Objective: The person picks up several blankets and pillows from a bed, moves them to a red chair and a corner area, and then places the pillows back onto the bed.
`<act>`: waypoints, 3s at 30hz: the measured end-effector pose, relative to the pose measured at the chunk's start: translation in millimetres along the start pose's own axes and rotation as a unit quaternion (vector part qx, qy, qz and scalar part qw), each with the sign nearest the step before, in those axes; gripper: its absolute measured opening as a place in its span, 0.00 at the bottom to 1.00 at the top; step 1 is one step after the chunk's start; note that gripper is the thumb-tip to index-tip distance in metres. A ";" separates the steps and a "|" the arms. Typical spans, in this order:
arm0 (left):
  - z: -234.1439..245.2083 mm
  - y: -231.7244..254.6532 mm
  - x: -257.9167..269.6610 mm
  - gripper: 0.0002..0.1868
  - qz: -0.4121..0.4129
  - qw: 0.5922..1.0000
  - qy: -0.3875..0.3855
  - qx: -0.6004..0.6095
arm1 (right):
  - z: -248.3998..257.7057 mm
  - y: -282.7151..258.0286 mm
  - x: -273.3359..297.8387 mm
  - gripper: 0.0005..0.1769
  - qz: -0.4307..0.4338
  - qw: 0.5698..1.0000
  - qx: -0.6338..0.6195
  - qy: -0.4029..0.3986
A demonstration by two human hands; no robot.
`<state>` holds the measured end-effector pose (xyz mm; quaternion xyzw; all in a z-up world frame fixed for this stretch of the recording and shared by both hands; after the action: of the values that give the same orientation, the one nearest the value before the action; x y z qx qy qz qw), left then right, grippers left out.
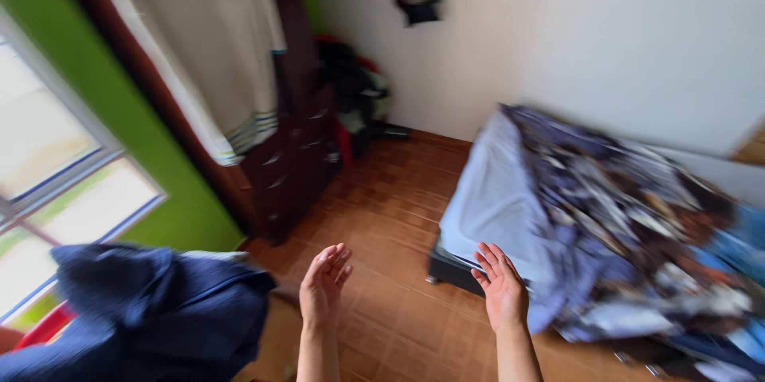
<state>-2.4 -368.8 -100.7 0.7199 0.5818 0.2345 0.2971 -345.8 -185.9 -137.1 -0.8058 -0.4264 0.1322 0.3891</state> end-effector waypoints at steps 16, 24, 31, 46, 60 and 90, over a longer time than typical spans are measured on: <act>-193.5 -222.2 83.8 0.19 0.189 0.968 -0.165 0.004 | 238.1 -176.4 165.3 0.35 0.173 0.964 -0.092 0.181; -277.5 -302.1 96.9 0.19 0.222 0.941 -0.256 -0.002 | 291.0 -225.5 155.9 0.35 0.218 0.947 -0.109 0.211; -363.5 -371.1 75.2 0.22 0.232 0.931 -0.283 0.004 | 344.9 -292.7 139.9 0.36 0.251 0.931 -0.104 0.242; -486.9 -499.2 86.7 0.22 0.286 0.912 -0.293 0.030 | 460.1 -384.1 146.5 0.36 0.314 0.898 -0.130 0.278; -522.0 -542.9 140.2 0.21 0.196 0.952 -0.222 0.080 | 570.1 -481.8 104.0 0.37 0.249 0.937 -0.126 0.208; -490.5 -473.8 142.2 0.19 0.111 0.974 -0.190 0.055 | 531.2 -477.0 57.0 0.36 0.196 0.959 -0.107 0.174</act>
<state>-638.2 -84.5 -83.9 0.8267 0.4429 0.0931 0.3341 -879.7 291.5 -129.2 -0.9211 -0.1976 0.0171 0.3349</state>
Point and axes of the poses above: each hand's wrist, its own x-axis away from the middle knuckle, its own z-axis out of the back of the hand, y = z × x, the point moved 9 cm from there along -x, towards the middle knuckle, and after that the axes turned 6 degrees about -z, right-handed, at the moved point
